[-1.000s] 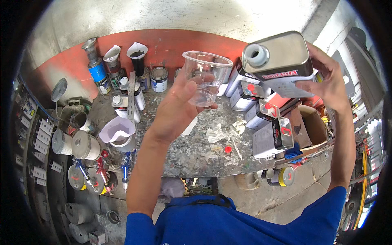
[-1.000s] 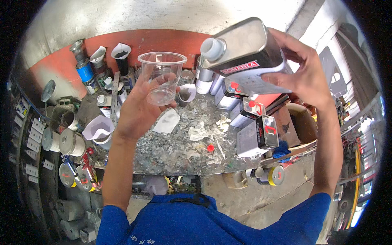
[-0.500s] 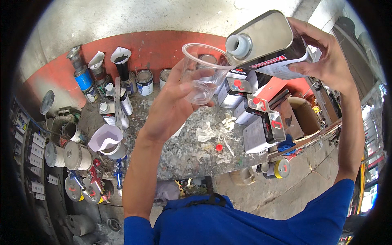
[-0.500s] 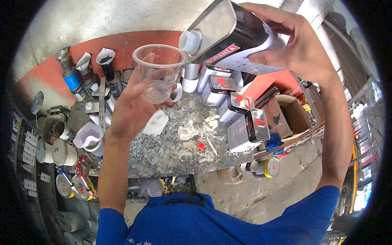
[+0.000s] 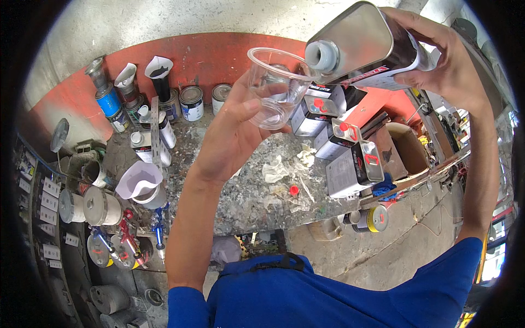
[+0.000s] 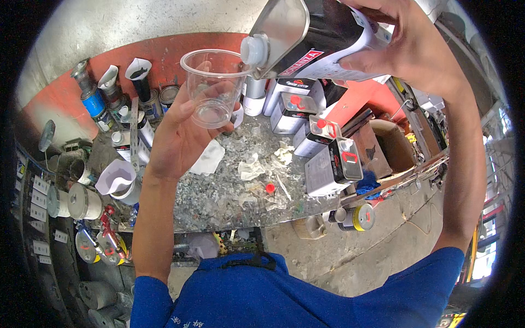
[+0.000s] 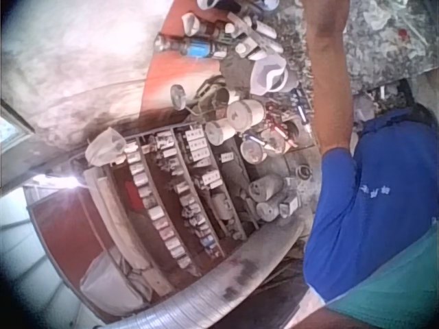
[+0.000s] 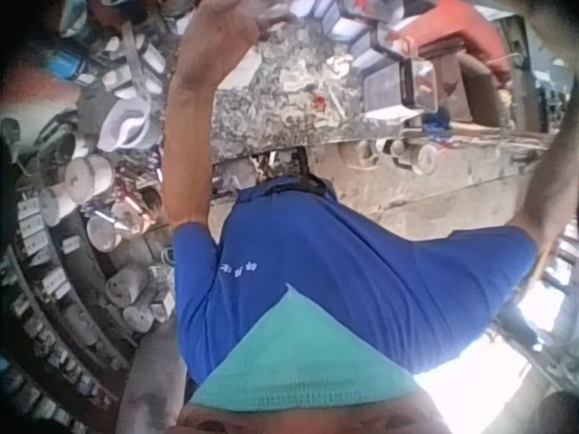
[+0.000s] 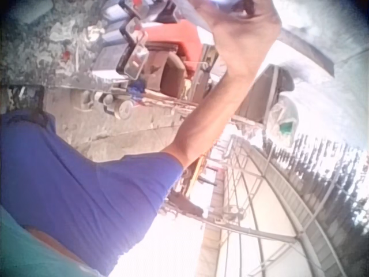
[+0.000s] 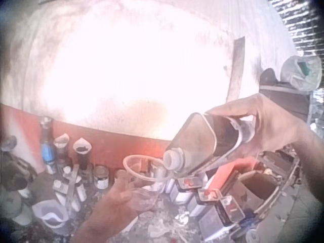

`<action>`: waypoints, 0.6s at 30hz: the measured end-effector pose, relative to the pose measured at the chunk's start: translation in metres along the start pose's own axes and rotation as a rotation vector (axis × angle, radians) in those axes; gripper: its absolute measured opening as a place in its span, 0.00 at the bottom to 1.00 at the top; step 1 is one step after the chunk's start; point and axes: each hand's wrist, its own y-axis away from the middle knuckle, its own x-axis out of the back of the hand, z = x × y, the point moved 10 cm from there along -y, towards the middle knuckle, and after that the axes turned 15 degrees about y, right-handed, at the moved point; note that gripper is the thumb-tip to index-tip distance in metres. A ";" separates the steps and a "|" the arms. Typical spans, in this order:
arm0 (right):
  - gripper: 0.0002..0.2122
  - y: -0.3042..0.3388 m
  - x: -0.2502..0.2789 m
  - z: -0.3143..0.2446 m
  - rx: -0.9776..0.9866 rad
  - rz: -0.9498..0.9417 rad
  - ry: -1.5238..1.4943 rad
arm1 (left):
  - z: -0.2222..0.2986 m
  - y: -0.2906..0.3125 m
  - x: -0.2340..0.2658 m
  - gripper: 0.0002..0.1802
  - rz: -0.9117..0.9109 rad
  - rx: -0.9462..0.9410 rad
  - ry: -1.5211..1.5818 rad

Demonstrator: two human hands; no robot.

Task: The person pours liquids from several metal cans into a clear plastic cup, then pours the mixture into a spray gun cup. The person walks to a car in a paint booth and wipes the car's rear bumper with a cloth.

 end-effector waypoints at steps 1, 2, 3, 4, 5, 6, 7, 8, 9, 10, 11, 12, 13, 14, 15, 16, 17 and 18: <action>0.41 -0.003 -0.002 -0.002 -0.023 -0.043 -0.109 | 0.000 0.000 0.001 0.41 0.001 0.000 -0.002; 0.41 -0.009 -0.003 -0.010 -0.047 -0.086 -0.218 | -0.001 0.000 0.001 0.41 0.002 0.000 -0.004; 0.41 -0.013 -0.005 -0.015 -0.071 -0.129 -0.326 | -0.001 0.000 0.001 0.41 0.002 0.000 -0.007; 0.41 -0.014 -0.004 -0.016 -0.088 -0.136 -0.346 | -0.002 0.000 0.002 0.41 0.004 -0.001 -0.001; 0.41 -0.014 -0.004 -0.016 -0.105 -0.142 -0.366 | -0.003 0.000 0.002 0.41 0.005 -0.002 0.004; 0.41 -0.015 -0.004 -0.017 -0.120 -0.148 -0.386 | -0.002 0.000 0.003 0.41 0.008 -0.004 0.008; 0.41 -0.016 -0.002 -0.024 -0.104 -0.116 -0.338 | -0.002 0.000 0.003 0.41 0.005 -0.004 0.007; 0.41 -0.016 0.001 -0.033 -0.089 -0.085 -0.289 | -0.001 0.000 0.003 0.41 0.003 -0.005 0.006; 0.41 -0.016 0.003 -0.036 -0.072 -0.061 -0.256 | -0.001 0.000 0.002 0.41 -0.003 -0.004 0.006; 0.41 -0.015 0.006 -0.039 -0.055 -0.036 -0.223 | -0.001 0.000 0.001 0.41 0.003 -0.005 0.008; 0.41 -0.015 0.006 -0.037 -0.034 -0.018 -0.207 | -0.001 0.000 0.000 0.41 0.009 -0.007 0.010; 0.41 -0.015 0.007 -0.038 -0.026 -0.020 -0.188 | -0.002 0.000 0.000 0.41 0.014 -0.009 0.013; 0.41 -0.015 0.008 -0.038 -0.017 -0.021 -0.169 | -0.002 -0.001 -0.001 0.41 0.006 -0.010 0.014; 0.41 -0.016 0.011 -0.038 -0.021 -0.042 -0.147 | -0.002 -0.001 -0.001 0.41 -0.002 -0.012 0.016; 0.42 -0.016 0.009 -0.036 -0.027 -0.061 -0.163 | -0.002 -0.001 -0.002 0.41 -0.007 -0.015 0.012; 0.42 -0.017 0.008 -0.033 -0.033 -0.079 -0.178 | -0.001 -0.001 -0.002 0.41 -0.008 -0.016 0.006; 0.42 -0.017 0.005 -0.024 -0.044 -0.098 -0.228 | 0.000 0.000 -0.003 0.41 -0.009 -0.018 -0.001; 0.42 -0.017 0.004 -0.021 -0.047 -0.109 -0.247 | 0.000 -0.001 -0.003 0.41 -0.013 -0.018 -0.004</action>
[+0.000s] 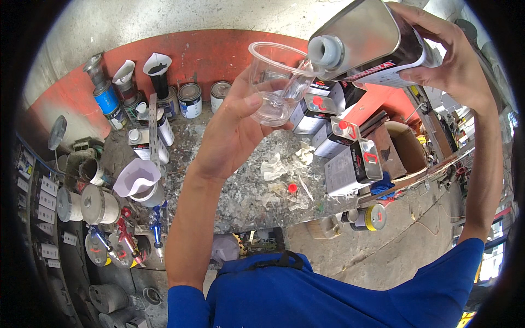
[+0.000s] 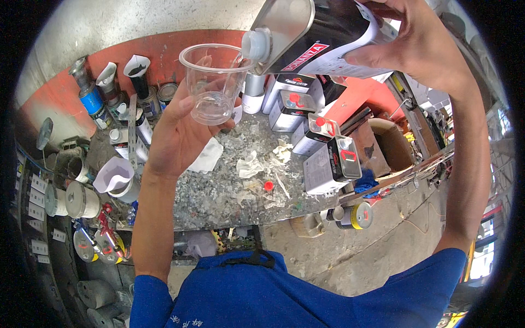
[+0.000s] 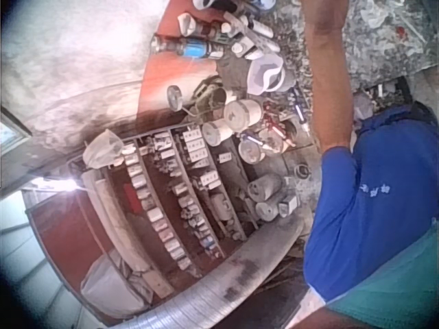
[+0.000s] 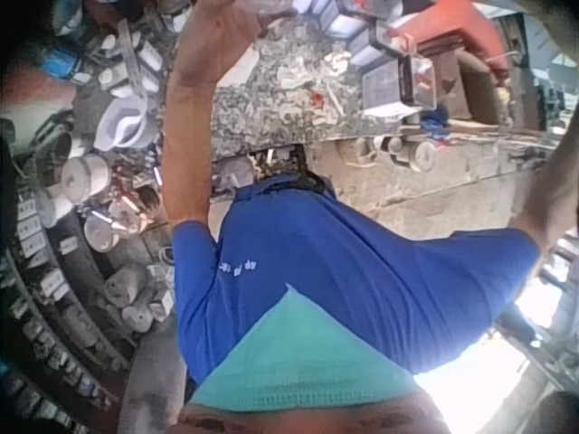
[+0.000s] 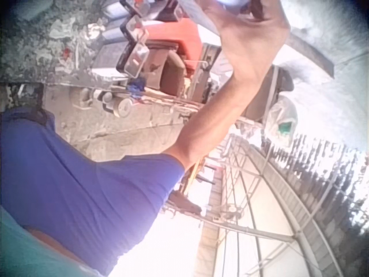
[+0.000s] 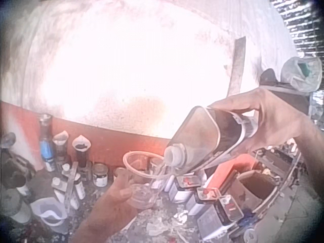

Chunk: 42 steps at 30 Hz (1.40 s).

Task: The person pours liquids from several metal cans into a clear plastic cup, then pours the mixture into a spray gun cup. The person walks to a car in a paint booth and wipes the car's rear bumper with a cloth.

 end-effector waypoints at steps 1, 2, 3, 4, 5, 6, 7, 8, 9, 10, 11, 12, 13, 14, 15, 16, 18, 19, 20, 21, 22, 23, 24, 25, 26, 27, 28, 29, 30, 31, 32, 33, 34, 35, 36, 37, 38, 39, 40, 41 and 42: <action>0.42 0.000 -0.001 0.003 -0.004 -0.011 -0.019 | 0.000 0.000 0.000 0.41 -0.003 0.001 0.003; 0.42 0.000 -0.001 0.003 0.003 -0.011 -0.010 | -0.001 0.000 -0.001 0.41 -0.007 0.003 0.006; 0.42 0.000 -0.001 0.000 0.002 0.001 -0.008 | 0.000 0.000 0.000 0.41 -0.007 0.003 0.006; 0.42 -0.001 -0.001 -0.003 0.002 0.014 -0.006 | 0.001 0.000 0.001 0.41 -0.004 0.003 0.005; 0.42 0.000 -0.003 -0.014 -0.008 0.039 -0.008 | 0.001 0.001 0.002 0.41 0.000 0.003 0.004; 0.41 0.001 -0.003 -0.014 -0.015 0.035 -0.027 | 0.001 0.001 0.003 0.41 0.000 0.004 0.006; 0.41 0.001 -0.002 -0.014 -0.021 0.030 -0.046 | 0.000 0.000 0.002 0.41 -0.004 0.003 0.006; 0.41 0.000 -0.001 -0.004 -0.019 -0.003 -0.084 | 0.000 0.000 0.002 0.41 -0.007 0.002 0.007; 0.41 0.000 -0.001 0.001 -0.017 -0.036 -0.123 | -0.001 0.000 0.002 0.41 -0.010 0.001 0.007; 0.41 0.000 0.000 0.002 -0.034 -0.036 -0.123 | -0.001 0.000 0.002 0.42 -0.011 0.002 0.009; 0.41 0.000 0.002 0.003 -0.050 -0.035 -0.124 | -0.001 -0.001 0.002 0.42 -0.013 0.003 0.011; 0.41 0.001 0.002 0.003 -0.064 -0.034 -0.125 | -0.001 -0.001 0.003 0.42 -0.012 0.003 0.012; 0.41 0.001 0.003 -0.004 -0.040 -0.002 -0.049 | -0.001 -0.001 0.003 0.42 -0.010 0.002 0.012; 0.41 0.001 0.002 -0.015 -0.015 0.031 0.026 | 0.000 0.000 0.003 0.42 -0.008 0.000 0.011; 0.41 0.002 0.003 -0.019 0.010 0.047 0.063 | -0.001 -0.001 0.003 0.42 -0.008 0.001 0.013; 0.41 0.003 0.003 -0.023 0.035 0.064 0.099 | -0.001 -0.001 0.002 0.42 -0.008 0.001 0.011; 0.42 0.002 0.005 -0.017 0.074 0.047 0.065 | -0.001 -0.001 0.001 0.42 -0.010 0.003 0.007; 0.42 0.002 0.006 -0.013 0.084 0.028 0.035 | -0.002 -0.002 0.000 0.42 -0.015 0.004 0.005; 0.42 0.002 0.008 -0.008 0.079 -0.009 -0.021 | -0.002 -0.002 -0.001 0.42 -0.019 0.004 0.003; 0.42 0.001 0.007 -0.009 0.079 -0.014 -0.034 | -0.001 -0.002 -0.001 0.42 -0.020 0.003 -0.002; 0.42 0.001 0.006 -0.009 0.079 -0.020 -0.046 | -0.001 -0.002 -0.001 0.42 -0.017 -0.002 -0.003; 0.42 0.002 0.005 -0.014 0.079 0.005 -0.012 | 0.000 -0.001 -0.001 0.42 -0.014 -0.007 -0.004; 0.42 0.003 0.005 -0.016 0.085 0.020 0.018 | 0.000 -0.001 -0.001 0.42 -0.012 -0.012 -0.005; 0.42 0.003 0.005 -0.018 0.091 0.035 0.048 | 0.000 -0.001 -0.001 0.42 -0.010 -0.011 -0.004; 0.42 0.003 0.006 -0.019 0.103 0.041 0.071 | 0.000 0.000 0.000 0.42 -0.008 -0.011 -0.003; 0.42 0.004 0.006 -0.018 0.102 0.040 0.072 | 0.000 0.000 -0.001 0.42 -0.008 -0.009 0.000; 0.42 0.005 0.007 -0.018 0.101 0.040 0.074 | -0.001 -0.001 -0.001 0.42 -0.012 -0.006 0.002; 0.42 0.005 0.007 -0.017 0.089 0.034 0.051 | -0.002 -0.001 0.000 0.41 -0.016 -0.003 0.004; 0.42 0.005 0.006 -0.016 0.085 0.033 0.041 | -0.003 -0.001 0.001 0.41 -0.017 0.001 0.003; 0.42 0.005 0.006 -0.015 0.082 0.033 0.031 | -0.004 -0.001 0.001 0.41 -0.015 0.002 0.001; 0.42 0.006 0.005 -0.016 0.086 0.036 0.038 | -0.004 -0.001 0.001 0.42 -0.014 0.004 -0.002; 0.42 0.006 0.005 -0.015 0.088 0.038 0.036 | -0.004 -0.001 0.001 0.42 -0.013 0.005 -0.004; 0.42 0.007 0.004 -0.015 0.091 0.039 0.035 | -0.005 -0.002 0.001 0.42 -0.016 0.009 -0.001; 0.42 0.007 0.004 -0.014 0.093 0.040 0.024 | -0.005 -0.002 0.001 0.42 -0.019 0.013 0.001; 0.42 0.007 0.004 -0.012 0.093 0.031 0.010 | -0.007 -0.002 0.000 0.42 -0.023 0.018 0.004; 0.42 0.008 0.004 -0.010 0.092 0.021 -0.003 | -0.007 -0.002 -0.001 0.41 -0.027 0.019 0.023; 0.42 0.007 0.006 -0.004 0.091 0.001 -0.020 | -0.008 -0.002 -0.003 0.41 -0.030 0.020 0.042; 0.42 0.007 0.006 0.000 0.098 -0.011 -0.014 | -0.009 -0.002 -0.004 0.41 -0.033 0.020 0.059; 0.42 0.008 0.007 0.004 0.104 -0.023 -0.008 | -0.009 -0.003 -0.004 0.41 -0.032 0.023 0.063; 0.42 0.008 0.006 0.006 0.117 -0.029 0.022 | -0.010 -0.003 -0.004 0.41 -0.031 0.025 0.067; 0.42 0.009 0.005 0.007 0.119 -0.032 0.027 | -0.011 -0.003 -0.004 0.41 -0.028 0.027 0.070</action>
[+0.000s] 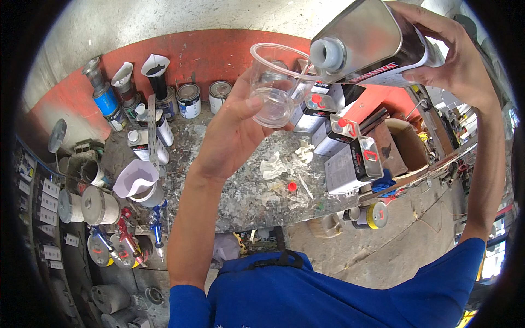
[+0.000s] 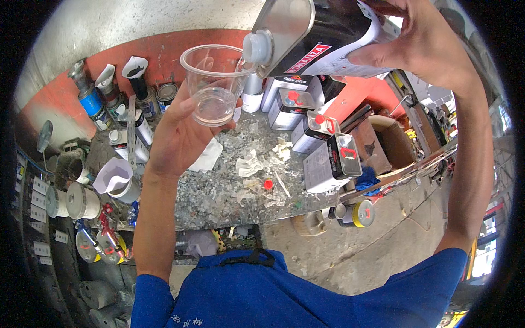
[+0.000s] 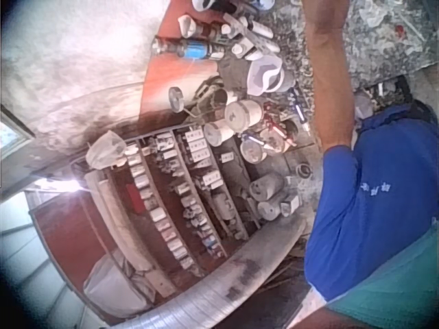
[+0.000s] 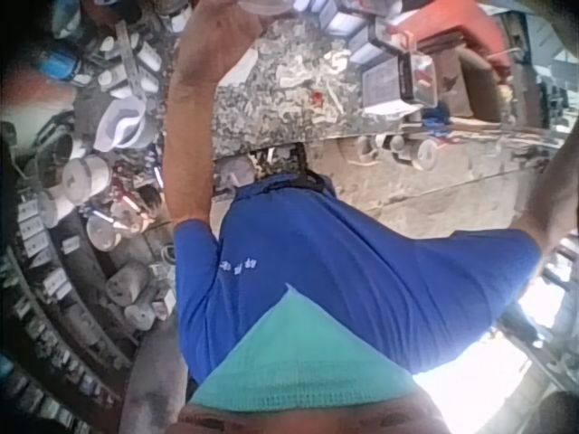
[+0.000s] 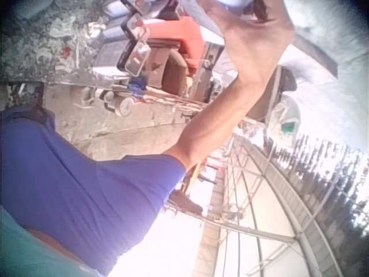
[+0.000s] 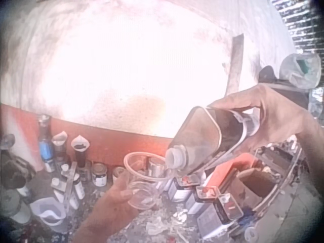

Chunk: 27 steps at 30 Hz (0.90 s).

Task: The person pours liquids from several metal cans into a clear plastic cup, then pours the mixture into a spray gun cup. The person walks to a car in a paint booth and wipes the car's rear bumper with a cloth.

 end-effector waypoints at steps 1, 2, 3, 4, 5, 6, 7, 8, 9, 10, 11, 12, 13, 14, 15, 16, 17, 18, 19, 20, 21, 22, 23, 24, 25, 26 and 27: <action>0.42 0.000 -0.001 0.000 0.002 -0.003 0.003 | 0.000 0.000 0.001 0.41 0.004 0.002 -0.003; 0.42 0.000 -0.001 -0.002 -0.008 -0.001 -0.018 | -0.001 0.001 0.001 0.41 0.009 0.004 -0.006; 0.42 0.002 0.000 -0.003 -0.024 -0.002 -0.035 | -0.002 0.000 0.001 0.41 0.008 0.008 -0.004; 0.42 0.003 -0.002 0.001 -0.023 -0.011 -0.091 | -0.003 0.000 0.001 0.41 0.006 0.010 0.001; 0.42 0.004 -0.007 0.008 -0.023 -0.020 -0.146 | -0.005 0.000 0.002 0.41 0.003 0.013 0.007; 0.41 0.009 -0.008 0.014 -0.031 -0.011 -0.107 | -0.006 0.000 0.002 0.41 0.004 0.015 0.007; 0.41 0.014 -0.010 0.020 -0.040 -0.003 -0.066 | -0.007 0.000 0.001 0.42 0.002 0.016 -0.001; 0.41 0.022 -0.009 0.025 -0.063 0.019 0.074 | -0.008 0.000 0.001 0.42 0.001 0.017 -0.009; 0.41 0.029 -0.009 0.029 -0.086 0.041 0.213 | -0.010 0.000 0.001 0.42 0.000 0.019 -0.017; 0.41 0.032 -0.012 0.033 -0.132 0.045 0.161 | -0.010 0.000 0.001 0.42 0.003 0.021 -0.018; 0.41 0.035 -0.015 0.036 -0.178 0.049 0.109 | -0.011 0.000 0.001 0.42 0.006 0.022 -0.019; 0.41 0.037 -0.020 0.041 -0.222 0.053 0.056 | -0.012 0.000 0.001 0.42 0.010 0.023 -0.020; 0.41 0.040 -0.023 0.043 -0.228 0.071 0.012 | -0.012 0.001 0.000 0.42 0.002 0.025 -0.007; 0.41 0.043 -0.027 0.046 -0.234 0.089 -0.032 | -0.012 0.001 -0.001 0.42 -0.005 0.027 0.006; 0.41 0.045 -0.033 0.049 -0.238 0.107 -0.078 | -0.012 0.002 -0.002 0.43 -0.011 0.028 0.017; 0.41 0.048 -0.039 0.054 -0.269 0.134 -0.140 | -0.011 0.002 -0.002 0.42 -0.009 0.023 0.020; 0.41 0.051 -0.047 0.058 -0.299 0.162 -0.202 | -0.009 0.003 -0.002 0.42 -0.008 0.016 0.021; 0.41 0.052 -0.056 0.061 -0.326 0.188 -0.268 | -0.007 0.006 -0.002 0.41 -0.002 0.009 0.020; 0.39 0.052 -0.064 0.062 -0.339 0.231 -0.385 | -0.002 0.010 0.002 0.42 0.038 -0.016 -0.008; 0.37 0.051 -0.070 0.059 -0.360 0.237 -0.422 | 0.004 0.014 0.006 0.43 0.079 -0.043 -0.037; 0.36 0.052 -0.080 0.061 -0.379 0.257 -0.463 | 0.012 0.021 0.013 0.43 0.126 -0.072 -0.069; 0.36 0.055 -0.091 0.065 -0.396 0.280 -0.507 | 0.021 0.028 0.016 0.45 0.132 -0.080 -0.110; 0.40 0.064 -0.105 0.074 -0.405 0.242 -0.571 | 0.033 0.035 0.019 0.46 0.140 -0.091 -0.152; 0.41 0.068 -0.114 0.071 -0.397 0.248 -0.547 | 0.048 0.045 0.023 0.47 0.157 -0.102 -0.206; 0.42 0.068 -0.127 0.066 -0.396 0.257 -0.597 | 0.066 0.060 0.032 0.50 0.214 -0.120 -0.227; 0.42 0.068 -0.140 0.062 -0.396 0.262 -0.648 | 0.086 0.075 0.040 0.48 0.227 -0.147 -0.286; 0.43 0.076 -0.161 0.065 -0.478 0.235 -0.690 | 0.108 0.092 0.047 0.47 0.241 -0.171 -0.350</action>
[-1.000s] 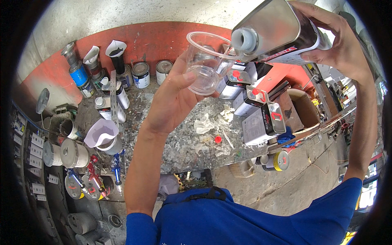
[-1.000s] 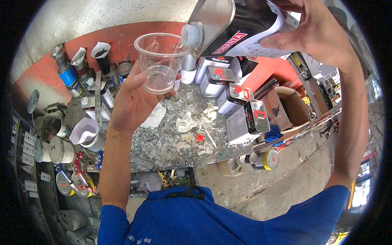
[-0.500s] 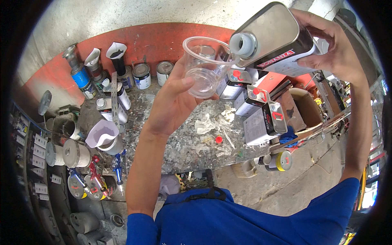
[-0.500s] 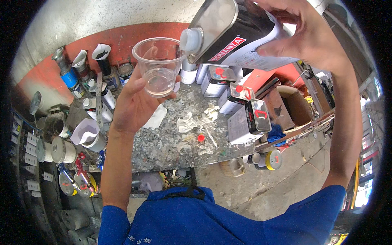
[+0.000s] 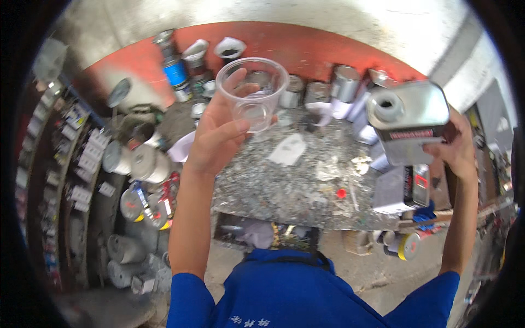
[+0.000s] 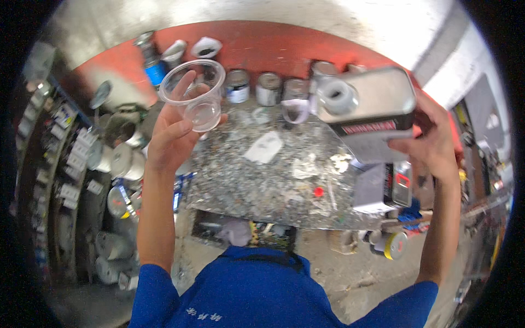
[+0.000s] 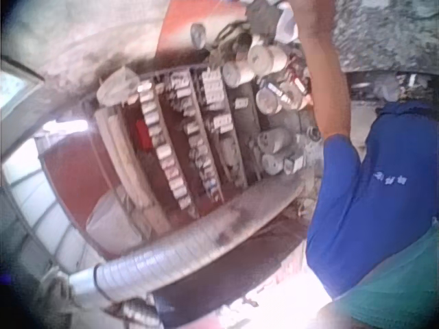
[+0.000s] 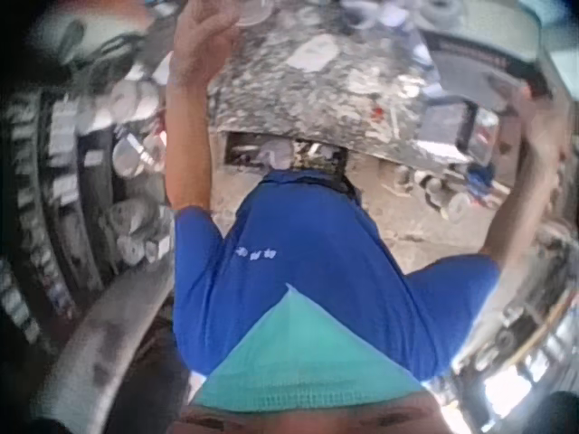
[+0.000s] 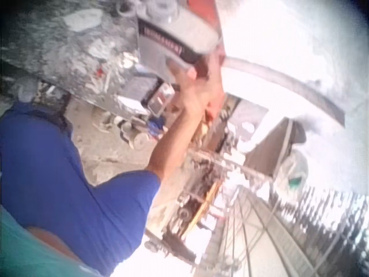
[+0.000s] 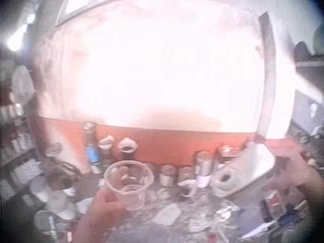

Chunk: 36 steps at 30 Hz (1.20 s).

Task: The person pours liquids from several metal cans into a clear plastic cup, then pours the mixture into a spray gun cup. The person walks to a car in a paint booth and wipes the car's rear bumper with a cloth.

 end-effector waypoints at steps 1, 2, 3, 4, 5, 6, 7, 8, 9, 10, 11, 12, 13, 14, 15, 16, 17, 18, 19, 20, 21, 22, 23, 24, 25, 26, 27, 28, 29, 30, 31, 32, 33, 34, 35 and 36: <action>0.43 0.007 -0.010 0.022 -0.098 -0.006 -0.020 | 0.018 0.011 0.015 0.46 0.008 -0.023 -0.054; 0.44 0.011 -0.024 0.033 -0.086 -0.030 -0.079 | 0.035 0.022 0.030 0.46 0.071 -0.027 -0.099; 0.44 0.015 -0.040 0.039 -0.074 -0.054 -0.137 | 0.053 0.038 0.050 0.46 0.143 -0.015 -0.202; 0.44 0.016 -0.055 0.044 -0.073 -0.107 -0.146 | 0.074 0.055 0.069 0.46 0.216 -0.007 -0.306; 0.44 0.018 -0.072 0.049 -0.072 -0.162 -0.157 | 0.094 0.072 0.082 0.46 0.290 0.004 -0.406; 0.44 0.022 -0.084 0.055 -0.061 -0.160 -0.185 | 0.106 0.082 0.089 0.45 0.363 -0.004 -0.492; 0.44 0.025 -0.098 0.060 -0.045 -0.156 -0.215 | 0.118 0.094 0.099 0.44 0.427 0.025 -0.603; 0.45 0.025 -0.110 0.060 -0.039 -0.172 -0.222 | 0.130 0.108 0.114 0.43 0.488 0.058 -0.712; 0.45 0.025 -0.120 0.060 -0.031 -0.183 -0.215 | 0.140 0.122 0.127 0.43 0.551 0.088 -0.816; 0.45 0.025 -0.130 0.062 -0.025 -0.190 -0.204 | 0.144 0.128 0.133 0.42 0.598 0.100 -0.875; 0.46 0.027 -0.138 0.064 -0.022 -0.196 -0.194 | 0.149 0.132 0.141 0.42 0.601 0.114 -0.983; 0.46 0.027 -0.146 0.066 -0.030 -0.197 -0.229 | 0.155 0.141 0.151 0.42 0.610 0.127 -1.095; 0.46 0.026 -0.152 0.066 -0.030 -0.213 -0.241 | 0.159 0.144 0.157 0.42 0.615 0.141 -1.203; 0.47 0.026 -0.158 0.066 -0.030 -0.229 -0.253 | 0.161 0.145 0.158 0.42 0.595 0.118 -1.246; 0.47 0.027 -0.162 0.067 -0.036 -0.240 -0.259 | 0.160 0.143 0.159 0.42 0.571 0.114 -1.343; 0.46 0.027 -0.164 0.070 -0.026 -0.246 -0.245 | 0.160 0.140 0.158 0.42 0.544 0.109 -1.439; 0.46 0.027 -0.166 0.070 -0.019 -0.238 -0.250 | 0.161 0.138 0.156 0.42 0.516 0.104 -1.537; 0.46 0.028 -0.167 0.070 -0.015 -0.230 -0.253 | 0.159 0.133 0.150 0.41 0.488 0.076 -1.574; 0.45 0.029 -0.168 0.070 -0.011 -0.221 -0.256 | 0.157 0.128 0.145 0.40 0.464 0.081 -1.637; 0.45 0.030 -0.168 0.069 -0.013 -0.219 -0.255 | 0.155 0.122 0.137 0.39 0.438 0.087 -1.701; 0.45 0.030 -0.168 0.067 -0.015 -0.218 -0.251 | 0.152 0.116 0.130 0.38 0.412 0.092 -1.760; 0.44 0.031 -0.167 0.067 -0.018 -0.217 -0.248 | 0.149 0.112 0.125 0.38 0.410 0.090 -1.794; 0.44 0.032 -0.168 0.068 -0.026 -0.219 -0.245 | 0.146 0.108 0.121 0.37 0.407 0.087 -1.827; 0.44 0.033 -0.169 0.070 -0.034 -0.221 -0.241 | 0.144 0.104 0.116 0.37 0.405 0.083 -1.860; 0.43 0.034 -0.169 0.072 -0.042 -0.223 -0.238 | 0.142 0.100 0.110 0.36 0.382 0.074 -1.907; 0.43 0.035 -0.169 0.072 -0.033 -0.226 -0.224 | 0.140 0.096 0.104 0.36 0.358 0.064 -1.954; 0.43 0.035 -0.168 0.072 -0.025 -0.229 -0.211 | 0.138 0.092 0.098 0.36 0.334 0.055 -2.001; 0.43 0.035 -0.169 0.072 -0.016 -0.232 -0.198 | 0.136 0.087 0.091 0.36 0.303 0.048 -2.027; 0.42 0.035 -0.169 0.072 -0.014 -0.230 -0.196 | 0.135 0.083 0.084 0.36 0.271 0.042 -2.054; 0.42 0.035 -0.168 0.072 -0.015 -0.227 -0.191 | 0.131 0.079 0.079 0.36 0.239 0.034 -2.075; 0.42 0.035 -0.168 0.071 -0.015 -0.225 -0.186 | 0.126 0.074 0.073 0.36 0.181 0.028 -2.100; 0.42 0.036 -0.168 0.071 -0.017 -0.219 -0.184 | 0.121 0.070 0.066 0.37 0.122 0.022 -2.125; 0.42 0.037 -0.169 0.071 -0.020 -0.213 -0.182 | 0.115 0.065 0.060 0.37 0.062 0.016 -2.146; 0.41 0.038 -0.170 0.072 -0.023 -0.207 -0.179 | 0.108 0.061 0.052 0.37 0.013 -0.011 -2.199; 0.41 0.039 -0.172 0.072 -0.020 -0.210 -0.163 | 0.103 0.057 0.047 0.36 -0.045 -0.015 -2.228; 0.41 0.039 -0.176 0.072 -0.014 -0.216 -0.155 | 0.099 0.055 0.041 0.36 -0.100 -0.014 -2.262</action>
